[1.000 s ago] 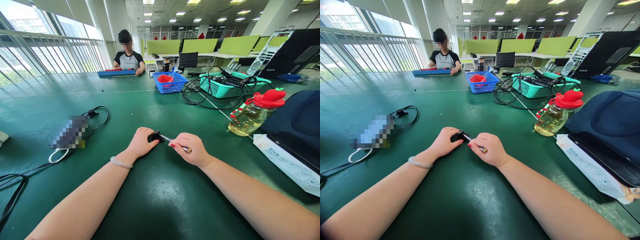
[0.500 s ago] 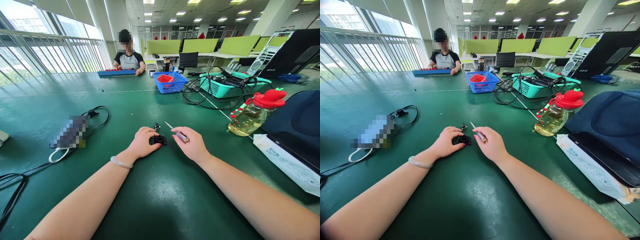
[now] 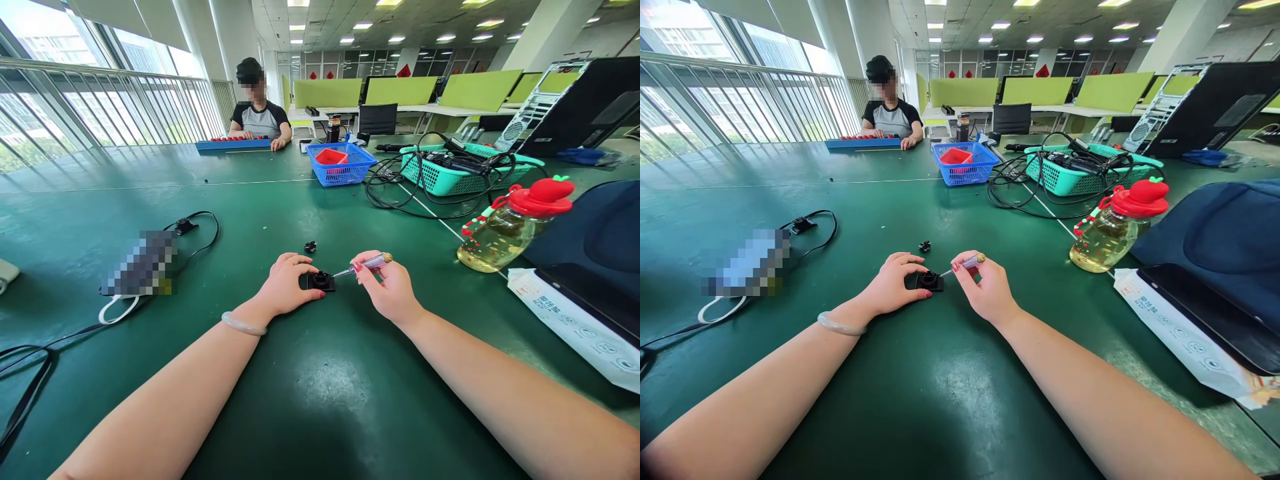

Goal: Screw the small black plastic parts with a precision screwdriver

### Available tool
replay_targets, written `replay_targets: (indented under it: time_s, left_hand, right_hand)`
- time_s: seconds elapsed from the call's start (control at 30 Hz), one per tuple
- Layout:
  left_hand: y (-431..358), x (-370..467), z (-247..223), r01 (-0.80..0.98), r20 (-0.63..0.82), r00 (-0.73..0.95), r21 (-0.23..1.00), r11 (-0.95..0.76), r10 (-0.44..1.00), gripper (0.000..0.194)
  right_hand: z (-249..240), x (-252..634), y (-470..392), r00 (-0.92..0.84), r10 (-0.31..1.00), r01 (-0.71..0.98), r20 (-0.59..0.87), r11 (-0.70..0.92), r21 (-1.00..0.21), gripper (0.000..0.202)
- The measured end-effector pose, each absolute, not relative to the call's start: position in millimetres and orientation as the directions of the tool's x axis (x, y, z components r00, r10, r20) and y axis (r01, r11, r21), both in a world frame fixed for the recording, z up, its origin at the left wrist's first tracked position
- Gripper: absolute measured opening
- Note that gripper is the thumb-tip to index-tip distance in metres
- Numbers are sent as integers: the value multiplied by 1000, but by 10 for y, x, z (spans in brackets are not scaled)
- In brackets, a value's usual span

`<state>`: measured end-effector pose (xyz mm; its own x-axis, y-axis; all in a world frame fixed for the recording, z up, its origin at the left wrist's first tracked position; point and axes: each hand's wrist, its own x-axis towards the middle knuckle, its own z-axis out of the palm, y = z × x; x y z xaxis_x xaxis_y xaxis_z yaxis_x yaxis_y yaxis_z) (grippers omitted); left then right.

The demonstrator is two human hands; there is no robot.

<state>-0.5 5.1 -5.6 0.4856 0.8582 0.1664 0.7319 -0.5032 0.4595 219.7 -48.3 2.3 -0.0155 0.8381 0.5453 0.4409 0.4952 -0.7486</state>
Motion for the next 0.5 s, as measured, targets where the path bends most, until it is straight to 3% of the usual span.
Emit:
replay_targets:
  time_s: [0.17, 0.37, 0.5]
  left_hand:
    - [73, -13, -71, 724, 164, 505, 454, -519, 848, 48]
    - [76, -13, -75, 715, 173, 523, 445, -540, 834, 47]
    - [82, -12, -87, 714, 172, 524, 445, -540, 834, 46]
  right_hand:
    - [-1, 2204, -448, -19, 881, 406, 473, 439, -802, 25]
    - [29, 2172, -490, -37, 853, 456, 521, 478, -750, 21]
    - [-19, 2190, -440, -9, 888, 412, 460, 423, -807, 24]
